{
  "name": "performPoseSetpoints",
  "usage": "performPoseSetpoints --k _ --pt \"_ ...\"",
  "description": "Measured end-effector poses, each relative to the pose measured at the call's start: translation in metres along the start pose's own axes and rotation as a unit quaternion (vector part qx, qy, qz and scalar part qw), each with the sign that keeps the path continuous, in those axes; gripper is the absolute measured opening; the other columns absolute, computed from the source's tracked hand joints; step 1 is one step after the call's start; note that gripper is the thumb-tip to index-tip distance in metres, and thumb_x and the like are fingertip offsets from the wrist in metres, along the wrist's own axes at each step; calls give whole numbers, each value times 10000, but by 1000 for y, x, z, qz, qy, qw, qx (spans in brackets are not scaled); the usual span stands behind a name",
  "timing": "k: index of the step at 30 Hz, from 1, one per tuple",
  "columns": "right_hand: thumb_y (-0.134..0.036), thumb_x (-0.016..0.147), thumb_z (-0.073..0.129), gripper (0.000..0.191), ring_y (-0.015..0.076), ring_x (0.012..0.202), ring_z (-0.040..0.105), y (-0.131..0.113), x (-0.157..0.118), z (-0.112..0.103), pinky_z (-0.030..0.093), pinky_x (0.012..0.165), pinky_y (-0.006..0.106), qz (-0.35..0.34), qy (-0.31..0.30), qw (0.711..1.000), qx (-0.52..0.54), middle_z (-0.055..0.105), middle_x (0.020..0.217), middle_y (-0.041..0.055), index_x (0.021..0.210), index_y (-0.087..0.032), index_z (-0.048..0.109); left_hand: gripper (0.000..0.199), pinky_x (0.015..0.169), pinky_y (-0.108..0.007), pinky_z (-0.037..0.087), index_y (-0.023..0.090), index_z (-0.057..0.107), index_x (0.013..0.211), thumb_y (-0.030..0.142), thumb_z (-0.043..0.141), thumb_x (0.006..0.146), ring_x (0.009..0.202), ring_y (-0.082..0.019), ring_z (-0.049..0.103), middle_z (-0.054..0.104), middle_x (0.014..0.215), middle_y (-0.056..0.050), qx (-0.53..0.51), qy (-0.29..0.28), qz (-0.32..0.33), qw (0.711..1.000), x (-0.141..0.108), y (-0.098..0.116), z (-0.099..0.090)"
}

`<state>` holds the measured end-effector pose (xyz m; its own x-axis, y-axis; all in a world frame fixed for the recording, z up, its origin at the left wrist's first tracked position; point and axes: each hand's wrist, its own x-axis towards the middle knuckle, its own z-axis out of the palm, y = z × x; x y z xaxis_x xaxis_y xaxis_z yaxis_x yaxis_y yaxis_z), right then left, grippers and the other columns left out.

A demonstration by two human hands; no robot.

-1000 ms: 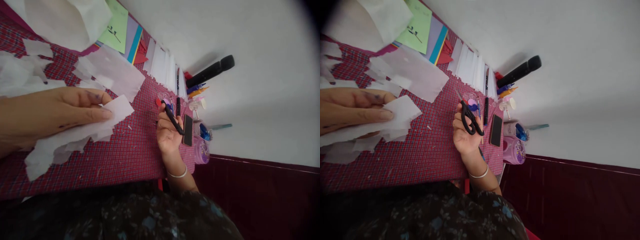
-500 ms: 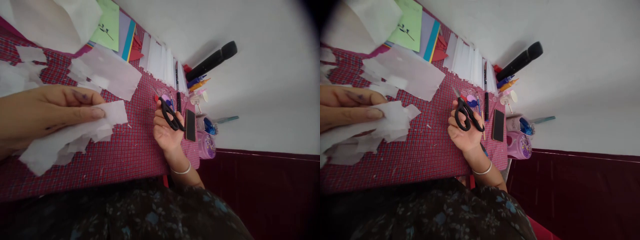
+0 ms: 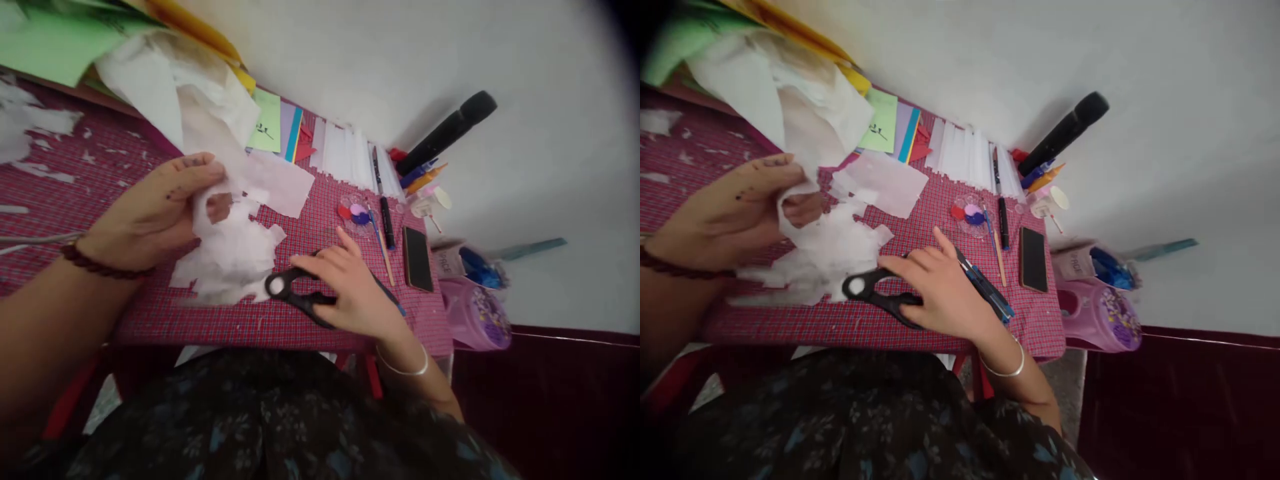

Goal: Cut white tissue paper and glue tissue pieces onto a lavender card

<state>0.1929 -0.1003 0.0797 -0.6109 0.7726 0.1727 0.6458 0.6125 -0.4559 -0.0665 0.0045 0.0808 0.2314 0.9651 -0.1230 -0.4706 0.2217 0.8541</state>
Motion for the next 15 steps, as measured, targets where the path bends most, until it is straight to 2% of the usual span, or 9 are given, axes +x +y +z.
performPoseSetpoints --k 2,6,11,13,15 --pt "-215 850 641 491 241 956 632 -11 3 -1 143 1214 642 -43 -48 991 -116 681 981 39 1338 -219 591 270 423 -178 358 172 468 619 85 548 863 438 -62 379 398 517 43 -7 -22 27 999 3 7 -8" --pt "-227 865 665 480 238 915 620 -22 6 0 162 1223 613 -94 -92 974 -186 681 947 48 1336 -163 598 217 507 -180 339 175 484 696 91 544 886 531 -62 363 415 589 51 -2 -9 34 999 1 19 -12" --pt "-225 943 576 358 231 875 620 -26 8 -2 198 1222 579 -122 -86 967 -208 673 910 44 1292 -153 610 291 500 -210 305 179 490 631 162 758 745 555 -83 330 449 586 48 23 -19 17 999 -4 20 -7" --pt "-235 971 534 318 226 861 625 -29 8 -2 194 1228 555 -133 -78 964 -218 665 888 33 1266 -153 620 270 512 -213 331 178 542 641 189 805 704 563 -81 376 516 614 46 35 -6 11 999 -5 18 -8" --pt "-228 985 508 284 219 842 628 -32 9 -1 183 1237 534 -145 -73 960 -226 661 868 22 1230 -156 633 219 559 -221 401 184 622 693 228 837 685 607 -86 474 618 708 38 56 -17 5 998 -6 14 -10"
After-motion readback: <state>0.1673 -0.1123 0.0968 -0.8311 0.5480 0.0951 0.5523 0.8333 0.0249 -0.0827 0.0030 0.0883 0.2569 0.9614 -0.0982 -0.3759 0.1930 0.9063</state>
